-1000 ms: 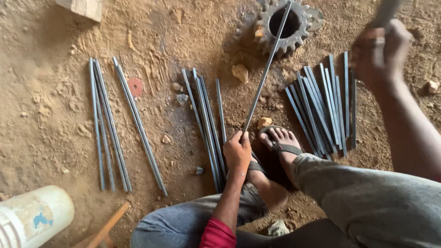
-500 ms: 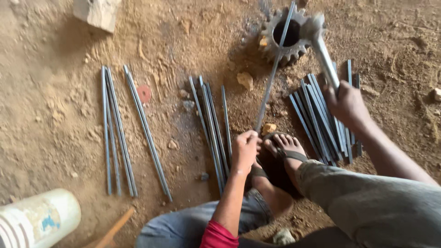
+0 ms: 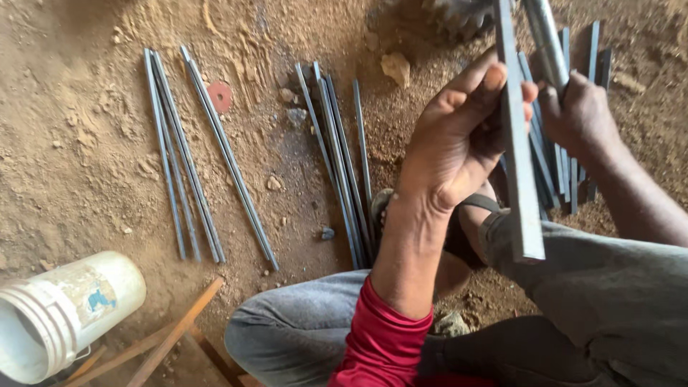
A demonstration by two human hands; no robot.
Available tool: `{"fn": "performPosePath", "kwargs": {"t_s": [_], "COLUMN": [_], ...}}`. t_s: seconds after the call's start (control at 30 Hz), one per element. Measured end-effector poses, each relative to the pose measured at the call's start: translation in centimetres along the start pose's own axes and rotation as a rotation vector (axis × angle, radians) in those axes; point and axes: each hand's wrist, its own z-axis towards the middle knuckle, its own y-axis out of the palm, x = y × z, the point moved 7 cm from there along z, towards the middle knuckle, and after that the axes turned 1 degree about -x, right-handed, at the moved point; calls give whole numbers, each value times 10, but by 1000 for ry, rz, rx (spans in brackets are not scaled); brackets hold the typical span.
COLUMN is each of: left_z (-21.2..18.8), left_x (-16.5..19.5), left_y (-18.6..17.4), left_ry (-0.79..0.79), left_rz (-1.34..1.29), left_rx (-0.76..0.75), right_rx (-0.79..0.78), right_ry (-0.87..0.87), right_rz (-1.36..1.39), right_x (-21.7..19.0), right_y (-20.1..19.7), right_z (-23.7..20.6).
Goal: The person sits on the ground and repeatedly sharpens the ends of metal rods using a hammer and a gear-like anvil. They pick up rods from a pile, strike them against the anvil, and place the sharpened rods into a separate pile.
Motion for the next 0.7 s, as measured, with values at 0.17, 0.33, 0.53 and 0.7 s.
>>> {"fn": "performPosePath", "kwargs": {"t_s": [0.17,0.33,0.53,0.7], "left_z": [-1,0,4,4], "left_x": [-11,-18,-21,-19], "left_y": [-3,5,9,-20], "left_ry": [-27,-83,-66,-85], "left_rz": [-78,-180,-153,-62], "left_rx": [-34,-49,-25,49], "right_rx": [40,47,30,-92], "right_ry": [-132,-123,-116,33], "right_rz": [-67,-80,-103,5], "right_x": [-5,-2,-1,10], "right_y": [-1,-1,-1,4], "right_z": [1,2,2,2]}}
